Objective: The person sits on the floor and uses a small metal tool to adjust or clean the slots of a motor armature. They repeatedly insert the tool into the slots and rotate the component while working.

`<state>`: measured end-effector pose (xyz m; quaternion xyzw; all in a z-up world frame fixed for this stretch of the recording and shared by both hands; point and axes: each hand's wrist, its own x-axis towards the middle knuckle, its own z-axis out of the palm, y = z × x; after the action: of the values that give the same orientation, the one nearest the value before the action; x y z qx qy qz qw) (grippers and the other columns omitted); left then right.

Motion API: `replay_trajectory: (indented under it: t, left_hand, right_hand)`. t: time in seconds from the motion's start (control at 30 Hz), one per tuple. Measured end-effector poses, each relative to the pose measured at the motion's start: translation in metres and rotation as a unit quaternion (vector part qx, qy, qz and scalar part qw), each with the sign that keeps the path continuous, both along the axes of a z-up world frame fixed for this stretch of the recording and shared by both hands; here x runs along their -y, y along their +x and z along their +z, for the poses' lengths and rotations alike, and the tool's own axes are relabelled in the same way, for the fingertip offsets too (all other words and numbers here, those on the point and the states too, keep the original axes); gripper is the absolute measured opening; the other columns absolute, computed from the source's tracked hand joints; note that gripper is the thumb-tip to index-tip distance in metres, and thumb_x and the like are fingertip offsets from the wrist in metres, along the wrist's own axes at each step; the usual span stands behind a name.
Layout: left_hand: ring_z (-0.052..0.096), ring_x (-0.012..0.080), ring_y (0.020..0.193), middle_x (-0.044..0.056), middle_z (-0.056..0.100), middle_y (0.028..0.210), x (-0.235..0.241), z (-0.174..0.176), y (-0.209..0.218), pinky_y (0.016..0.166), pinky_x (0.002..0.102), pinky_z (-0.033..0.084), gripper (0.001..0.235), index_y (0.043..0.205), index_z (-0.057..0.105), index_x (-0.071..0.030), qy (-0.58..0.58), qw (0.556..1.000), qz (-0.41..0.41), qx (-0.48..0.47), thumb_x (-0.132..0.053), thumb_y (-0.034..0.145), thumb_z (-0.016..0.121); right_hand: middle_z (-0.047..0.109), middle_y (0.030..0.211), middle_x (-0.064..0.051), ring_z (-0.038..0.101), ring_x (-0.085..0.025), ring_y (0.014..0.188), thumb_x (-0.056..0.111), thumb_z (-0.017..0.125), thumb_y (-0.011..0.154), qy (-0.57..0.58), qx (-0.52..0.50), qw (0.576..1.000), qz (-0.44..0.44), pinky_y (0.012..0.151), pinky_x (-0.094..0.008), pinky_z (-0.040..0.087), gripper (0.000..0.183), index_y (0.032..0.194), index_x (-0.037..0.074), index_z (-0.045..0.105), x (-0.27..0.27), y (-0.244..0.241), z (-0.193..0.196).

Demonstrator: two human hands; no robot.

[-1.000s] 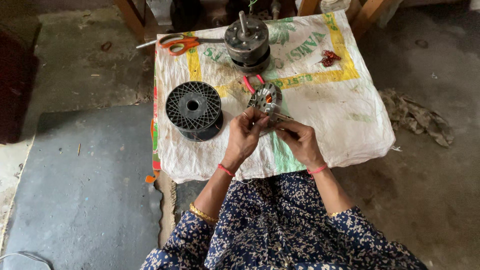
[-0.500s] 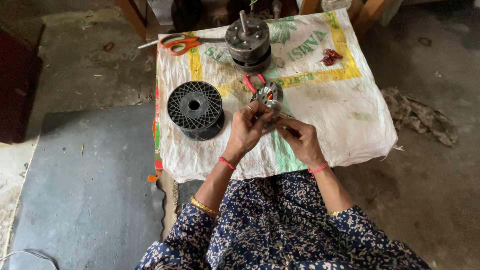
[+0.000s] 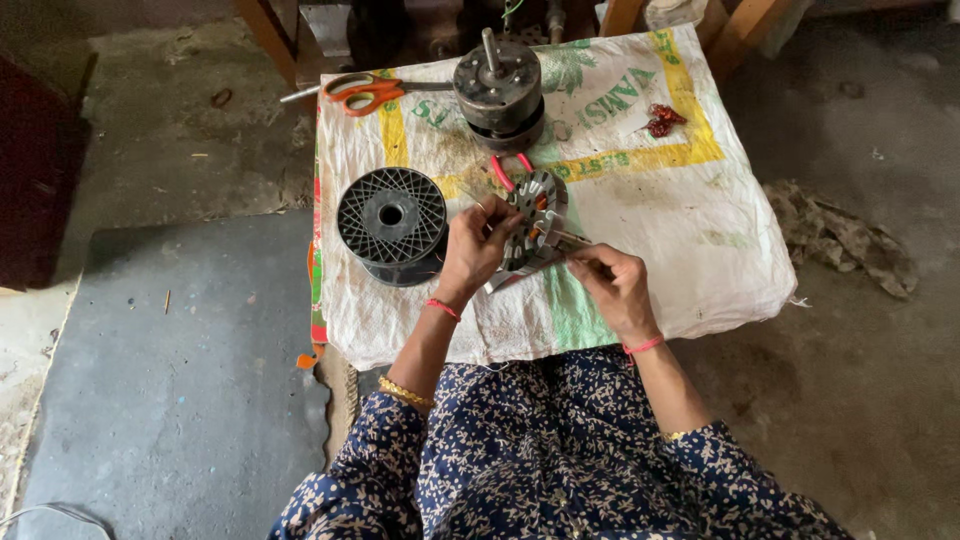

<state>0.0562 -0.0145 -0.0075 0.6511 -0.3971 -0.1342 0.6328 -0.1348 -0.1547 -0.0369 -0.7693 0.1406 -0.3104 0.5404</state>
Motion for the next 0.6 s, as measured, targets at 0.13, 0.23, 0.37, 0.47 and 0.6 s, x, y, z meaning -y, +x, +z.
replay_trajectory:
  t: [0.13,0.23,0.37,0.47,0.6]
  left_hand:
    - [0.062,0.0052,0.077,0.003,0.072,0.082,0.008,-0.013,0.002,0.071,0.024,0.053,0.009,0.093,0.068,0.001,-0.046,0.999,0.014,0.021,-0.006,0.097,0.072]
    - [0.059,0.0051,0.075,0.003,0.07,0.079,0.009,-0.015,0.001,0.068,0.024,0.052,0.009,0.093,0.067,0.002,-0.051,0.998,0.019,0.026,-0.006,0.097,0.072]
    - [0.064,0.0064,0.074,0.004,0.072,0.079,0.007,-0.014,-0.004,0.067,0.025,0.054,0.007,0.095,0.071,0.001,-0.009,0.999,0.035,0.033,-0.006,0.094,0.073]
    - [0.07,0.0085,0.076,0.005,0.076,0.083,0.011,-0.013,-0.009,0.069,0.026,0.057,0.009,0.097,0.073,0.001,0.002,0.998,0.04,0.053,-0.006,0.091,0.074]
    - [0.071,0.0136,0.074,0.01,0.078,0.088,0.016,-0.009,-0.008,0.064,0.031,0.057,0.013,0.1,0.073,0.0,-0.021,0.996,0.006,-0.084,-0.006,0.09,0.075]
  right_hand:
    - [0.058,0.068,0.006,0.042,-0.002,0.06,0.01,0.076,0.095,0.057,0.023,0.998,-0.022,0.053,-0.021,0.03,0.009,0.096,0.002,0.075,0.009,-0.01,0.009]
    - [0.061,0.072,0.007,0.045,-0.001,0.064,0.011,0.078,0.096,0.027,0.069,0.997,-0.037,0.057,-0.02,0.034,0.011,0.094,0.001,0.075,0.013,-0.016,0.016]
    - [0.058,0.065,0.006,0.041,-0.002,0.059,0.01,0.08,0.094,-0.009,0.047,0.993,-0.105,0.053,-0.022,0.03,0.015,0.085,0.0,0.074,0.017,-0.015,0.013]
    - [0.059,0.064,0.005,0.045,-0.002,0.061,0.008,0.082,0.091,-0.043,0.018,0.986,-0.16,0.054,-0.022,0.036,0.021,0.077,-0.002,0.069,0.024,-0.01,0.003]
    - [0.063,0.06,-0.004,0.052,-0.009,0.054,0.011,0.083,0.087,-0.118,-0.067,0.958,-0.254,0.052,-0.028,0.041,0.021,0.075,0.0,0.069,0.038,-0.022,-0.01]
